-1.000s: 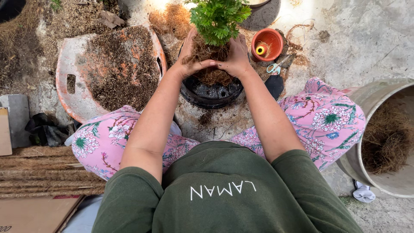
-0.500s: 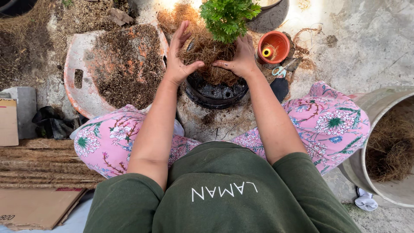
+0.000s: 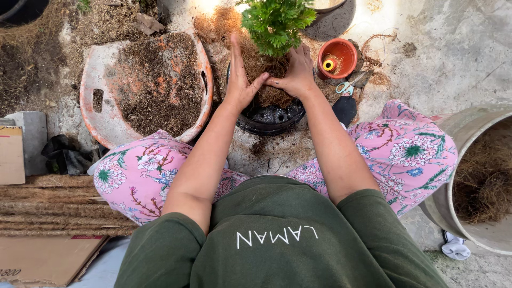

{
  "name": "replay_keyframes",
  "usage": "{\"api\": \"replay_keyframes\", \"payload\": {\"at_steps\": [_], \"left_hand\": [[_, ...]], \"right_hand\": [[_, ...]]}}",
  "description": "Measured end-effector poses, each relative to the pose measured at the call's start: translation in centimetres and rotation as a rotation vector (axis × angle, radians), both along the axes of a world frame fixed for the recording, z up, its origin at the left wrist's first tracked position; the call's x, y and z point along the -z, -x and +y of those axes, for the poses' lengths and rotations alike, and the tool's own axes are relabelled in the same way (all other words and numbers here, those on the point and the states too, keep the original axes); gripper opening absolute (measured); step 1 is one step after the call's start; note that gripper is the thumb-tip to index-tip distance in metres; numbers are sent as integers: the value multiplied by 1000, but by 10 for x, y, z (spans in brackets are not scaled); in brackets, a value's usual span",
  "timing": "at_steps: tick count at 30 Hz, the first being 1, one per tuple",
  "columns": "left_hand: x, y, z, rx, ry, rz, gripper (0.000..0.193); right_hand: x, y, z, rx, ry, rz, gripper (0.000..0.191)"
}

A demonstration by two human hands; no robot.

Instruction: The person sits on the ground and prepares a potted plant for repotting. They use scissors to trim roots, then tease apart and loosen the root ball and old growing medium by hand, working the roots free over a low stand.

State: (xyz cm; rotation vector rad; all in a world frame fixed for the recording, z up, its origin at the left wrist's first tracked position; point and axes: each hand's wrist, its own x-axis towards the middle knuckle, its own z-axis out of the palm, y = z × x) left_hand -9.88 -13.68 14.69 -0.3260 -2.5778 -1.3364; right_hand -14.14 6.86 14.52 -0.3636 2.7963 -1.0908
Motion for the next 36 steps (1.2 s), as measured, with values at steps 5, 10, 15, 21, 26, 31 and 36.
{"api": "replay_keyframes", "payload": {"at_steps": [5, 10, 15, 21, 26, 31, 36], "left_hand": [[30, 20, -5, 68, 38, -41, 106], [55, 36, 0, 55, 132, -38, 76], [52, 46, -5, 126, 206, -136, 65], [36, 51, -6, 239, 298, -207, 86], [33, 44, -8, 233, 118, -237, 91], [26, 38, -2, 176, -181, -273, 96], [18, 33, -1, 169, -747, -298, 104]], "right_hand": [[11, 8, 1, -14, -62, -18, 108], [16, 12, 2, -70, 12, 24, 120], [24, 15, -1, -94, -8, 43, 137], [32, 19, -10, -36, -75, 128, 119], [22, 13, -24, 110, -99, 67, 98], [6, 8, -27, 161, -79, 62, 88], [-1, 4, -26, 131, -71, 167, 89]]}}
